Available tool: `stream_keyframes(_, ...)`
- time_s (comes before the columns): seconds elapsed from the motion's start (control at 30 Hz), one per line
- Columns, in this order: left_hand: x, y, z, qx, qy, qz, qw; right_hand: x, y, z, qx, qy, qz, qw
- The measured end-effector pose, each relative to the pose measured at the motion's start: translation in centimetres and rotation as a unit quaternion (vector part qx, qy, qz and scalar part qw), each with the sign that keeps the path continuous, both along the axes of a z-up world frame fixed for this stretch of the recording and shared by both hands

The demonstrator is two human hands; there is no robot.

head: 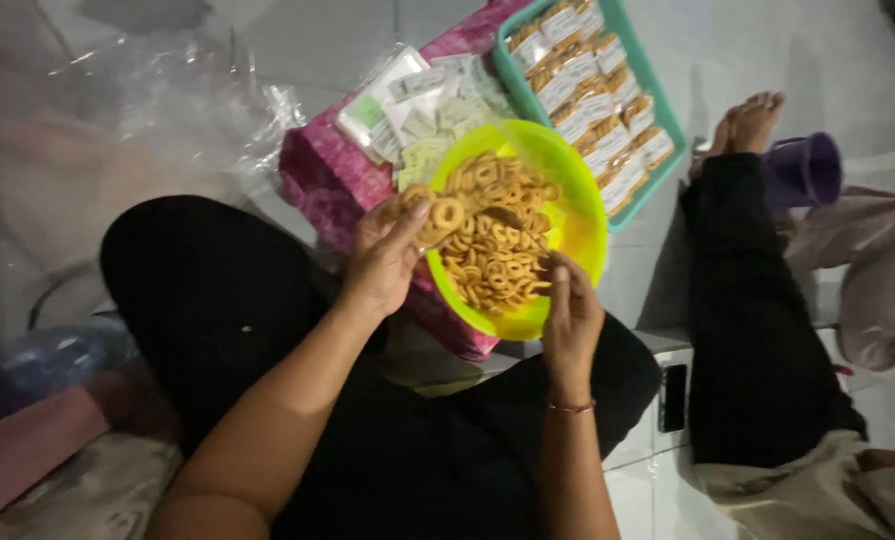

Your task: Manually packing ring-shaped snacks from a bowl into small plastic bags using hands and a spoon.

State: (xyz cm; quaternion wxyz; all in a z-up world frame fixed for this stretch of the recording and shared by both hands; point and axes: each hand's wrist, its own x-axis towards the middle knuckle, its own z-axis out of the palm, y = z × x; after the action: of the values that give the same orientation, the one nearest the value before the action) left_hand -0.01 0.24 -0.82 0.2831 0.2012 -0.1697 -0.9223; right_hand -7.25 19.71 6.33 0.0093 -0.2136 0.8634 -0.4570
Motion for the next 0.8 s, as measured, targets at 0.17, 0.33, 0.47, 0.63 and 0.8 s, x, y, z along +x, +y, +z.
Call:
stream_keyframes(0.17, -0.9, 0.7, -3.9, 0.033, -0.053, 0.009, 0.998, -1.2, 0.3, -0.7, 0.027, 0.047, -0.019, 0.998)
stream_keyframes(0.33, -1.4, -1.4, -3.8, 0.020, 0.029, -0.015, 0.999, -2.3, -1.1, -1.7, -0.073, -0.077, -0.018, 0.994)
stream_keyframes(0.47, -0.7, 0.3, -2.0, 0.032, -0.026, 0.025, 0.999, -0.6, -0.6, -1.4, 0.035, 0.003, -0.032, 0.999)
stream_keyframes(0.63, -0.2, 0.9, -0.7, 0.045, -0.056, 0.018, 0.997, -0.8, 1.2, -2.2, 0.037, 0.007, -0.026, 0.999)
stream_keyframes(0.8, -1.7, -0.7, -1.2, 0.048, -0.040, 0.032, 0.998, -2.6, -0.3, -3.1, 0.021, -0.016, -0.052, 0.998)
